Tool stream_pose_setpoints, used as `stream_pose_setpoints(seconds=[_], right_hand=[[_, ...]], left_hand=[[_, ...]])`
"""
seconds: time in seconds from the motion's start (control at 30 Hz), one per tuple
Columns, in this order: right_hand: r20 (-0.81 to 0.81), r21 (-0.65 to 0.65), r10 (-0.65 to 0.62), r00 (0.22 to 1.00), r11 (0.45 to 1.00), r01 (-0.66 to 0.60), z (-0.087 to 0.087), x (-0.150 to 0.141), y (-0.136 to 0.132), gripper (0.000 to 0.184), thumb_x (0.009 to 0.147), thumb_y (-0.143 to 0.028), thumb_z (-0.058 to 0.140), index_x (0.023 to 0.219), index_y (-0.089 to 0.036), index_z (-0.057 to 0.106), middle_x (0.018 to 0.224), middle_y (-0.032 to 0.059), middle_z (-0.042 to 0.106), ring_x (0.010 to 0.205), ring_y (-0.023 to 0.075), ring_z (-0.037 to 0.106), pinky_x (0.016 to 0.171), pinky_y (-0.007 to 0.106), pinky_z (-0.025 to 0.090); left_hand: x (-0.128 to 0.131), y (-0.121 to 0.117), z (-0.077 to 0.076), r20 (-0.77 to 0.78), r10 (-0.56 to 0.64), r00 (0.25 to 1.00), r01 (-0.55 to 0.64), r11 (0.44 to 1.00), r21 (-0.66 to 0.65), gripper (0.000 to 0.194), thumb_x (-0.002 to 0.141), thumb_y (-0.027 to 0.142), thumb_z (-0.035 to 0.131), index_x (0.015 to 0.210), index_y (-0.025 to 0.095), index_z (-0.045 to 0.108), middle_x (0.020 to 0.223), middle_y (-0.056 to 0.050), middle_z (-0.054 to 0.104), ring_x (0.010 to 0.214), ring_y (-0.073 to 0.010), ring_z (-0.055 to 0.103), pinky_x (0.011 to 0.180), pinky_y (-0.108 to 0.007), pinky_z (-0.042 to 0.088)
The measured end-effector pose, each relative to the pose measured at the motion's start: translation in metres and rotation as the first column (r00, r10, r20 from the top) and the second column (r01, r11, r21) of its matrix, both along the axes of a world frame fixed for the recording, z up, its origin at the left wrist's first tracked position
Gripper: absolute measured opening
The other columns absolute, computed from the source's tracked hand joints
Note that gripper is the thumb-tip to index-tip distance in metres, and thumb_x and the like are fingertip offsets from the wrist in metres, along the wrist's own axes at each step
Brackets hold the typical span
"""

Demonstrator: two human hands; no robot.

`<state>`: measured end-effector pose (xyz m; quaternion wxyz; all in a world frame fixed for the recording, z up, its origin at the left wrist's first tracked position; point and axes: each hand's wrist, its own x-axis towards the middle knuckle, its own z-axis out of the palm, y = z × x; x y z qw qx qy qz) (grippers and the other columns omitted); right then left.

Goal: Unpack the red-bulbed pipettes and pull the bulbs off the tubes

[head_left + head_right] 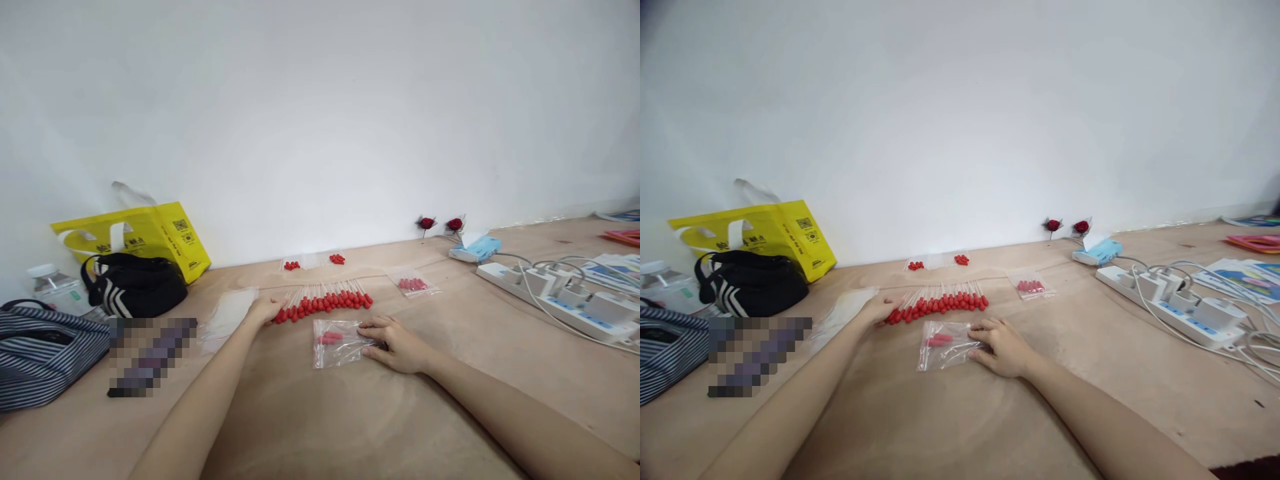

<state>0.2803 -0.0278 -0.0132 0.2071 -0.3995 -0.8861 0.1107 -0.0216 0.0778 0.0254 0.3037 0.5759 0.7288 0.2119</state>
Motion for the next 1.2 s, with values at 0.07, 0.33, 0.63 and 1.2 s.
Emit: stream_pose_setpoints(seconds=[0.07,0.33,0.63,1.2], right_hand=[[-0.003,0.008,0.0,1.0,1.0,0.0,0.0,0.0,0.0,0.042,0.082,-0.043,0.045,0.116,-0.02,0.053,0.118,0.0093,0.052,0.106,0.0234,0.048,0.092,0.039,0.034],[-0.021,0.019,0.01,1.0,1.0,-0.009,-0.001,0.0,0.0,0.042,0.082,-0.043,0.045,0.116,-0.02,0.053,0.116,0.0095,0.053,0.105,0.0229,0.049,0.092,0.038,0.035],[-0.033,0.002,0.006,0.999,1.0,-0.006,-0.001,0.001,0.0,0.042,0.081,-0.044,0.045,0.114,-0.02,0.055,0.115,0.0096,0.053,0.105,0.0234,0.048,0.093,0.038,0.034],[-0.072,-0.04,0.01,0.997,0.999,-0.013,-0.002,0.001,0.001,0.04,0.081,-0.043,0.047,0.114,-0.022,0.055,0.116,0.0094,0.054,0.106,0.0235,0.048,0.092,0.04,0.034]], left_hand=[[-0.002,-0.001,-0.001,-0.006,0.029,1.0,-0.029,0.999,0.016,0.038,0.061,0.048,0.063,0.048,0.017,0.046,0.036,0.004,0.043,0.042,-0.0119,0.05,0.04,-0.02,0.036],[0.007,-0.005,-0.012,-0.021,0.083,0.996,-0.081,0.993,0.081,0.029,0.064,0.041,0.062,0.059,0.017,0.048,0.047,0.004,0.051,0.044,-0.009,0.051,0.048,-0.021,0.045],[-0.002,-0.011,-0.011,-0.173,0.064,0.983,-0.036,0.987,0.158,0.034,0.076,0.042,0.047,0.051,0.018,0.047,0.039,0.003,0.05,0.043,-0.0138,0.056,0.049,-0.021,0.042],[0.057,-0.102,-0.02,-0.284,-0.593,0.753,0.648,0.595,0.476,0.021,0.076,0.028,0.054,0.093,0.025,0.065,0.089,-0.002,0.062,0.082,-0.0156,0.052,0.077,-0.028,0.04]])
